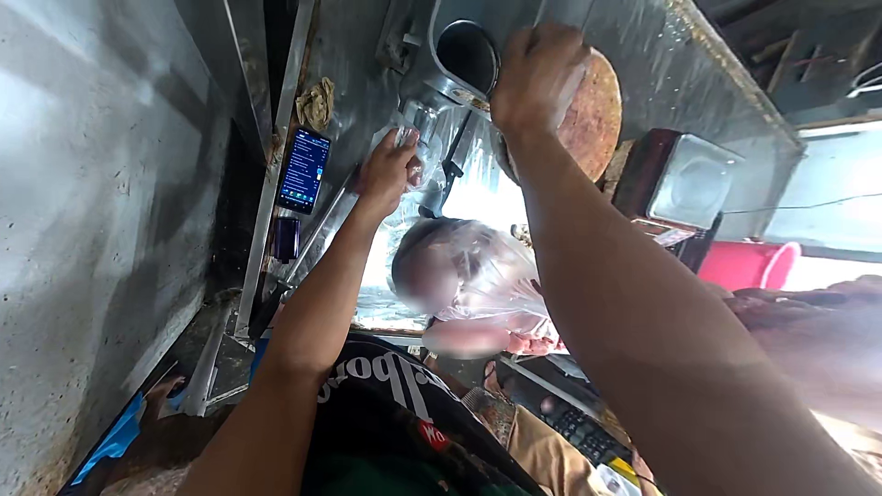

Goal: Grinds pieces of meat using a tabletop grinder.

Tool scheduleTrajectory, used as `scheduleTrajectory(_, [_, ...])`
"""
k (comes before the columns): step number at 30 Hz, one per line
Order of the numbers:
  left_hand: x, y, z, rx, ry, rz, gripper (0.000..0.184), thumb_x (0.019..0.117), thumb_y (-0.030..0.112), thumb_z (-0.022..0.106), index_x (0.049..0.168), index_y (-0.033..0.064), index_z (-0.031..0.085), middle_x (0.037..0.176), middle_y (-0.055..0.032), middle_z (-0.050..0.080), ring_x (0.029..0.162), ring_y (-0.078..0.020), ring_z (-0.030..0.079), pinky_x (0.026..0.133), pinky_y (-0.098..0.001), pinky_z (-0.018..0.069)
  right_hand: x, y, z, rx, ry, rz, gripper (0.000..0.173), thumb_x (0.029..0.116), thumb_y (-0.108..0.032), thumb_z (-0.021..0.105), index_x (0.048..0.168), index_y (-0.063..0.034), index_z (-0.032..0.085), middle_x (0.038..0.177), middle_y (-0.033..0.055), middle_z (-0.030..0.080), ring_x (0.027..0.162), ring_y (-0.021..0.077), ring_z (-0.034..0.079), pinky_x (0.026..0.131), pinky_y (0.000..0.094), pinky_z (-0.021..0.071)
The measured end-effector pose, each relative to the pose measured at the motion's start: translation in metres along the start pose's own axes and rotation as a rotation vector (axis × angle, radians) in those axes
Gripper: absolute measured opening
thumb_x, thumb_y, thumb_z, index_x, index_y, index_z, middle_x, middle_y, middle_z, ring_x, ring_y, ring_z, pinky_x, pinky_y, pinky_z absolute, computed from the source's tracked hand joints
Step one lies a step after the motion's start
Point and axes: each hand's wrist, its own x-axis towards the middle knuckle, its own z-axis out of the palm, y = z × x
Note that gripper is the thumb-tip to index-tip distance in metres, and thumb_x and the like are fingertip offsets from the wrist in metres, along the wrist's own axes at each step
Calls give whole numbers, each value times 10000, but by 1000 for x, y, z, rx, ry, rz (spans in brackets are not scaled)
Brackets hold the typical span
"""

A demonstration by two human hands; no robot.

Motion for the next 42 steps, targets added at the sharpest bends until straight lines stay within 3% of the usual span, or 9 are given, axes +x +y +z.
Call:
scheduleTrajectory(8, [-49, -10, -28, -373, 121, 95, 238, 1101, 161, 417, 1290, 139, 560, 885, 2, 600, 710, -103, 595, 700, -300, 570, 3, 1, 2, -1, 3, -1, 389, 1015, -363, 397, 977, -153, 722, 1018, 67, 725, 1011, 231, 699, 820, 484, 530])
scheduleTrajectory(12, [-63, -22, -22, -328, 105, 33, 207, 1077, 147, 452, 1275, 176, 506, 904, -4, 597, 686, -113, 572, 642, -316, 550, 2, -2, 0, -2, -9, -24, 415, 1021, -369, 377, 985, -124, 710, 1050, 99, 721, 1033, 266, 693, 826, 517, 522])
scheduleTrajectory(15, [-64, -26, -14, -230, 269, -13, 504, 991, 43, 581, 1445, 154, 393, 1022, -97, 592, 755, -188, 614, 650, -376, 572, 2, -2, -1, 9, -26, -12, 427, 1027, -393, 369, 964, -115, 687, 1025, 105, 709, 1013, 276, 692, 799, 527, 523])
scheduleTrajectory(19, [-51, -25, -22, -94, 512, -128, 235, 967, 82, 595, 1186, 56, 514, 950, -101, 597, 727, -195, 589, 678, -396, 557, 5, 1, 4, 16, -10, 4, 396, 1013, -377, 394, 988, -146, 715, 1029, 75, 722, 1022, 249, 696, 825, 504, 529])
scheduleTrajectory(23, [-50, -10, -20, -152, 359, -68, 248, 1061, 154, 539, 1255, 13, 602, 1159, -146, 681, 1066, -256, 678, 922, -465, 579, 5, 2, 4, 18, 11, -17, 398, 1007, -379, 394, 949, -146, 711, 995, 77, 721, 1004, 243, 696, 819, 500, 522])
scheduleTrajectory(28, [-47, 10, -5, -378, 374, -17, 134, 1095, 178, 429, 1044, 124, 541, 823, -16, 579, 777, -181, 621, 805, -429, 573, 0, -1, -2, 15, -33, -1, 430, 1025, -389, 370, 994, -113, 698, 1052, 112, 710, 1032, 284, 690, 809, 536, 525])
scheduleTrajectory(33, [-54, -11, -12, -419, 401, -215, 340, 1060, 352, 462, 1271, 103, 559, 1148, -125, 645, 1010, -266, 658, 845, -477, 568, 2, 1, 3, 9, -25, 1, 399, 1012, -372, 391, 979, -138, 713, 1039, 81, 720, 1031, 247, 694, 823, 503, 529])
scheduleTrajectory(36, [-43, -22, -15, -419, 352, -151, 289, 1080, 279, 460, 1274, 79, 535, 1129, -119, 637, 1019, -245, 654, 880, -462, 570, 5, 4, 4, 13, -4, -6, 390, 1010, -370, 399, 966, -147, 715, 1015, 70, 720, 1012, 236, 696, 811, 490, 531])
scheduleTrajectory(42, [-19, 1, -2, -236, 255, 109, 204, 1108, 215, 419, 937, 158, 515, 738, 33, 473, 672, -112, 511, 729, -340, 529, 2, 3, 2, 19, -11, 0, 395, 1015, -390, 394, 943, -154, 702, 974, 65, 715, 962, 238, 702, 758, 501, 529])
